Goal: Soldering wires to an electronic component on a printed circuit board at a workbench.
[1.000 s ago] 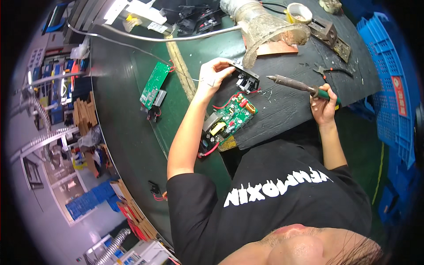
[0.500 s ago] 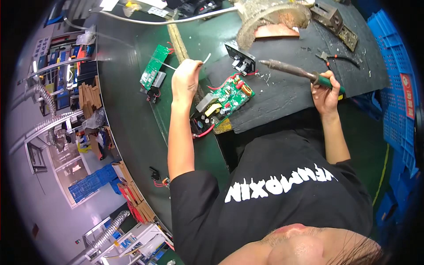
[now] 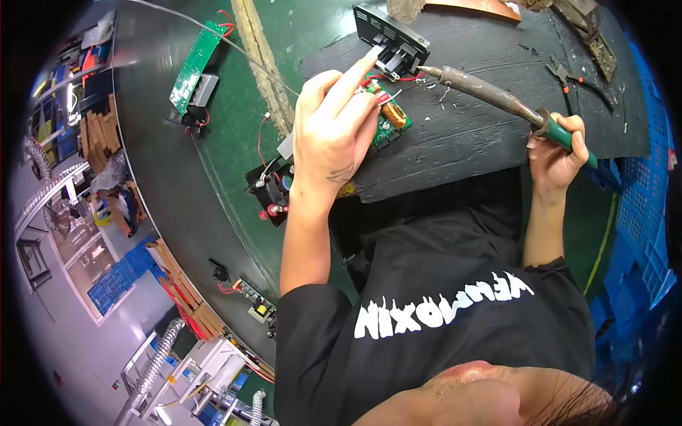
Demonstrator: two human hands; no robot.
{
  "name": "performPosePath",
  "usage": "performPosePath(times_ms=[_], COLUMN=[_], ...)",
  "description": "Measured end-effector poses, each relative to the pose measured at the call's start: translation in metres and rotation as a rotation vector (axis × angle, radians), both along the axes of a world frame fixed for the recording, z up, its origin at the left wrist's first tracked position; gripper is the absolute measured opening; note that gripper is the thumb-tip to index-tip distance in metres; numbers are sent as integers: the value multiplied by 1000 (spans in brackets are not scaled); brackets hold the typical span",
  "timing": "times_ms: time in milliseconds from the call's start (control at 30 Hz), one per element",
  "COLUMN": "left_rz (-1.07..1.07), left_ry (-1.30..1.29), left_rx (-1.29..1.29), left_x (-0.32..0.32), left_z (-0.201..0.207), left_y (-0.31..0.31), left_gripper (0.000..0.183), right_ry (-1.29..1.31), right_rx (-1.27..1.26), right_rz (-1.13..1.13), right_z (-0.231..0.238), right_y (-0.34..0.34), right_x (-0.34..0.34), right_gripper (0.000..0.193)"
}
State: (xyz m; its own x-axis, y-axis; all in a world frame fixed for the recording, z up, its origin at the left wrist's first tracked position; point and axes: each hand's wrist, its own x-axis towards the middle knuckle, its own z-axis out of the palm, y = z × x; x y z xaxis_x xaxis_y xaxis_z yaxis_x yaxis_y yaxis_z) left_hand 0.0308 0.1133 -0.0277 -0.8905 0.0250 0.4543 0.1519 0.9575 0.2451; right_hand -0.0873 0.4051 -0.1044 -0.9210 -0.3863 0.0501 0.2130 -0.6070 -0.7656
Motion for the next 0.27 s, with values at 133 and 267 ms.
performPosePath(times_ms=[133, 267], left_rz=[25, 53], left_ry=[-31, -57], left_rx=[27, 62], left_x=[-2, -2], left_z=[-7, -9], left_y=[-4, -2], left_gripper=[16, 16], right_ry=[53, 202], right_rx=[33, 146], right_rz=[18, 109], right_z=[-6, -7], right_y=[2, 4], right_x=[0, -1], right_gripper=[31, 33])
